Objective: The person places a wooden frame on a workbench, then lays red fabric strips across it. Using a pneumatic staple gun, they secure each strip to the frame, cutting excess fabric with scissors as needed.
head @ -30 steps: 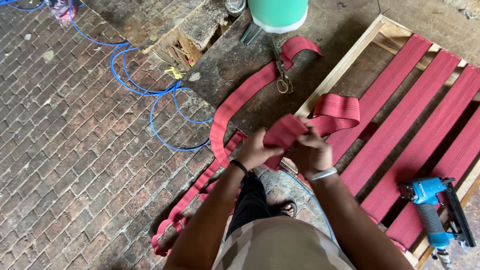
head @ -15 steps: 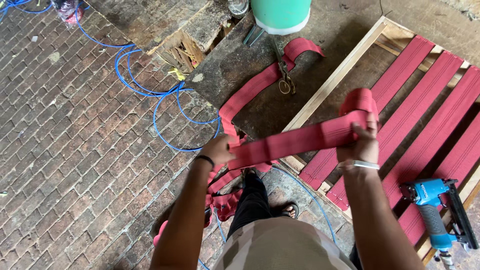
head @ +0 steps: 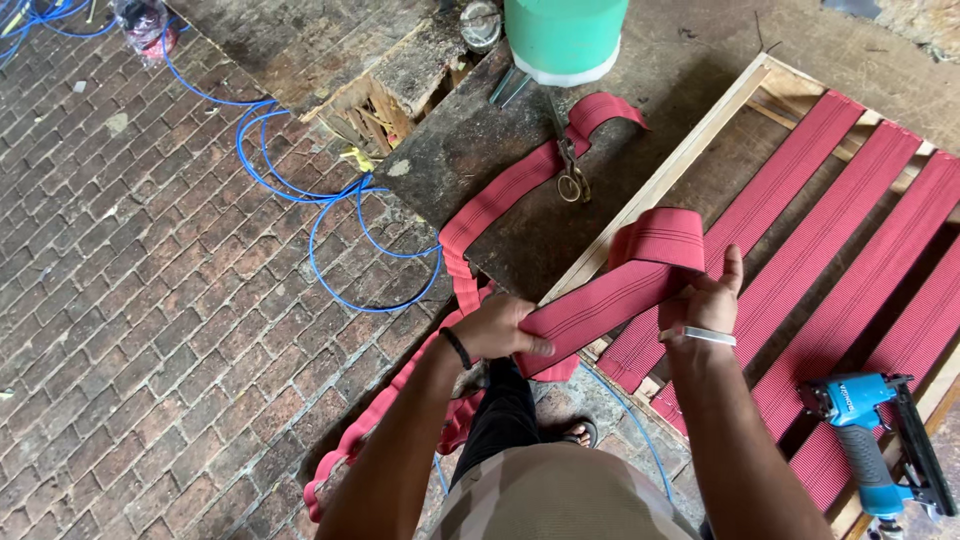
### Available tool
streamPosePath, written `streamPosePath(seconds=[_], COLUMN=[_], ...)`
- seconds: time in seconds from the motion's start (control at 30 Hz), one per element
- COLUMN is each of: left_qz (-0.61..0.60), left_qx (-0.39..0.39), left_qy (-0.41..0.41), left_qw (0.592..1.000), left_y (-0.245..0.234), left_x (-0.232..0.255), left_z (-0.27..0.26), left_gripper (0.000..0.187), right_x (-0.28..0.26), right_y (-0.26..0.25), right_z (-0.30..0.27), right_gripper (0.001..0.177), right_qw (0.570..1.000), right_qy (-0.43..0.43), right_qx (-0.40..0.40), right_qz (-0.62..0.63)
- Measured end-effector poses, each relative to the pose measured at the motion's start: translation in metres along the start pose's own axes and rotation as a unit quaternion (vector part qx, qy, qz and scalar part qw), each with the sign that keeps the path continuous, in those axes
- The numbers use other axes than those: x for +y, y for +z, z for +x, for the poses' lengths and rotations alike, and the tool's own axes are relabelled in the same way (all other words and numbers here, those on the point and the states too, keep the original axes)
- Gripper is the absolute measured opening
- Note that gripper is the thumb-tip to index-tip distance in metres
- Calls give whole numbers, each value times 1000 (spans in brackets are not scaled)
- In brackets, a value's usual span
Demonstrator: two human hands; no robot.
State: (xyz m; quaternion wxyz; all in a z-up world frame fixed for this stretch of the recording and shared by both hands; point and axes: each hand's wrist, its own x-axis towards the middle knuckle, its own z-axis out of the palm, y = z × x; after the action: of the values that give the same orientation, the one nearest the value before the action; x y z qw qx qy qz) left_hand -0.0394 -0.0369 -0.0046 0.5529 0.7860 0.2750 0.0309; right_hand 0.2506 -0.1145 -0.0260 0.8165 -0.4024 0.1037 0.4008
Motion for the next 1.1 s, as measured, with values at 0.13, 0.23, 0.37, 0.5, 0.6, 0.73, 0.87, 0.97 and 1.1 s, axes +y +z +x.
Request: streamPosePath(seconds=[0.13,0.23,0.37,0.5,0.6,0.73,0.87,0.97,1.1], left_qz=[87,85,115,176,82,-271,-292,-278,-216], left_qx=[-25,-60,-46,-30,91,195,257,262,322], left_qy=[8,-49,-173,-261,-186,22,72,102,104], left_qw=[996,993,977,949,975,942,918,918,916], left_y=[-2,-18,-44,-58,-50,-19,-5,-7,-4], left_x=[-20,-43,-79,-111,-117,-83,-23,14,39], left_z=[-2,-16,-54,-81,-66,13,76,89,85], left_gripper=[59,55,46,49,58,35,17,17,24], right_x=[5,-17,-64,-63,-13,49,55,43,23], right_y=[-3,-13,-31,-30,-20,-7,11,22,24], right_z=[24,50,89,99,74,15,-40,-66,-77], right_gripper=[36,39,37,28,12,10,11,14,16], right_qw=[997,999,993,995,986,975,899,901,900], right_qy=[-73,-24,-118,-82,-89,-17,-21,39,-69], right_qx=[-15,-29,-12,-13,-135,-190,-247,-257,-231], right_qz=[-25,-10,-7,55,-49,-116,-360,-346,-362])
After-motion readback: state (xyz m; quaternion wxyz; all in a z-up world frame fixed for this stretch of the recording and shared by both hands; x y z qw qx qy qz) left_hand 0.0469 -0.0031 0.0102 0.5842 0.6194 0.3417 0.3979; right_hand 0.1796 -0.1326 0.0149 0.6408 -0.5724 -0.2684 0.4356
